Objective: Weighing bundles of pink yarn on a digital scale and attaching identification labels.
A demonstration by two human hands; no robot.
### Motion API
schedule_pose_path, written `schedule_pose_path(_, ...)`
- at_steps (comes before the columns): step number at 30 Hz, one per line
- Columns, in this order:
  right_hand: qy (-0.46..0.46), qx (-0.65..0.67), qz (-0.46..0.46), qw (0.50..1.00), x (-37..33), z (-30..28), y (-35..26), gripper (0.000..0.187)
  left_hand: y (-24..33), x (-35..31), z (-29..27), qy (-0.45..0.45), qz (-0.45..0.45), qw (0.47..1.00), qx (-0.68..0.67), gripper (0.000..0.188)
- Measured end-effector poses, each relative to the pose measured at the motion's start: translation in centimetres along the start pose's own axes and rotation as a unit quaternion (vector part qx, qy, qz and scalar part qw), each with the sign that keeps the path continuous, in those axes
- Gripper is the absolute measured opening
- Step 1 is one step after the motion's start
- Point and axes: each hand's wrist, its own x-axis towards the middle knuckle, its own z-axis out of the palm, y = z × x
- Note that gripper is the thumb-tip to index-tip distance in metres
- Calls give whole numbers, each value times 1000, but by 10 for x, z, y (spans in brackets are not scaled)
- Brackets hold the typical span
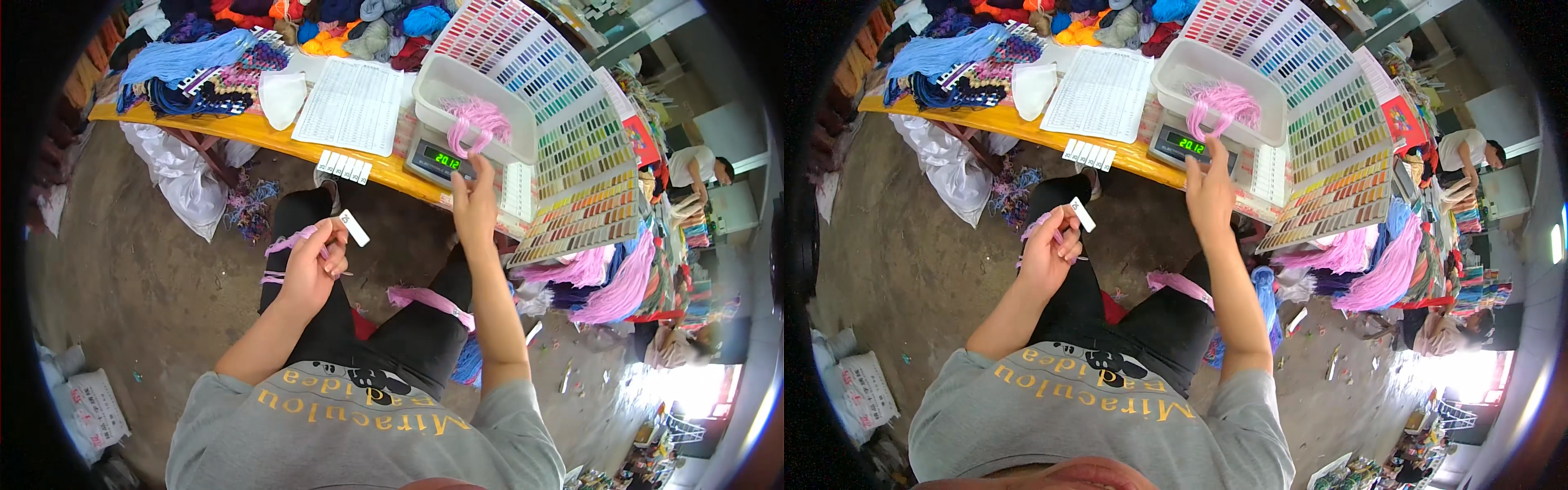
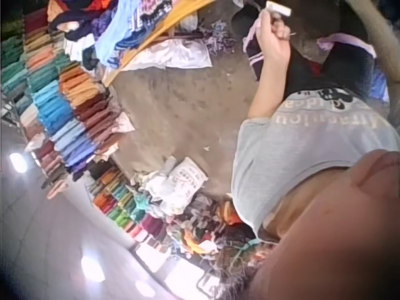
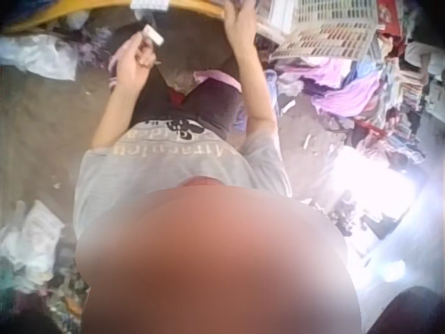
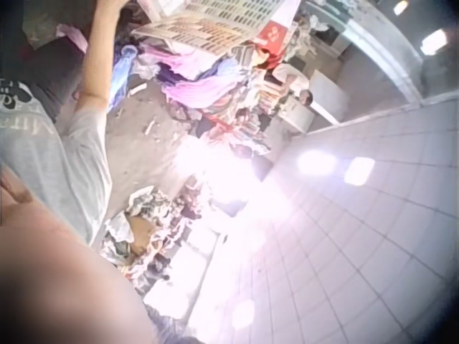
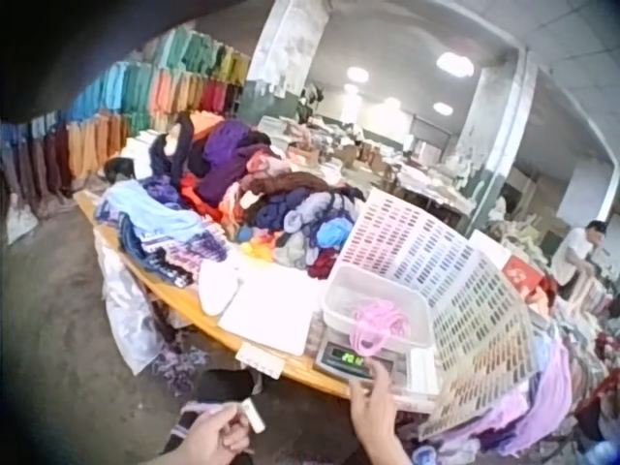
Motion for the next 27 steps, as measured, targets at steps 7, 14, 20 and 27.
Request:
schedule_pose_path(7, -24, -236, -36, 971, 28, 28, 46, 39, -11, -18, 8, -52, 45, 973, 219, 9)
schedule_pose_path(14, -611, 55, 128, 780, -123, 15, 36, 14, -29, -22, 0, -187, -116, 912, 346, 7)
schedule_pose_path(20, -623, 144, 236, 732, -104, -42, -14, 29, -57, -20, -9, -242, -244, 851, 397, 9)
schedule_pose_path(27, -537, 367, 261, 713, -146, -57, -27, 24, -63, -25, 17, -187, -58, 888, 415, 10)
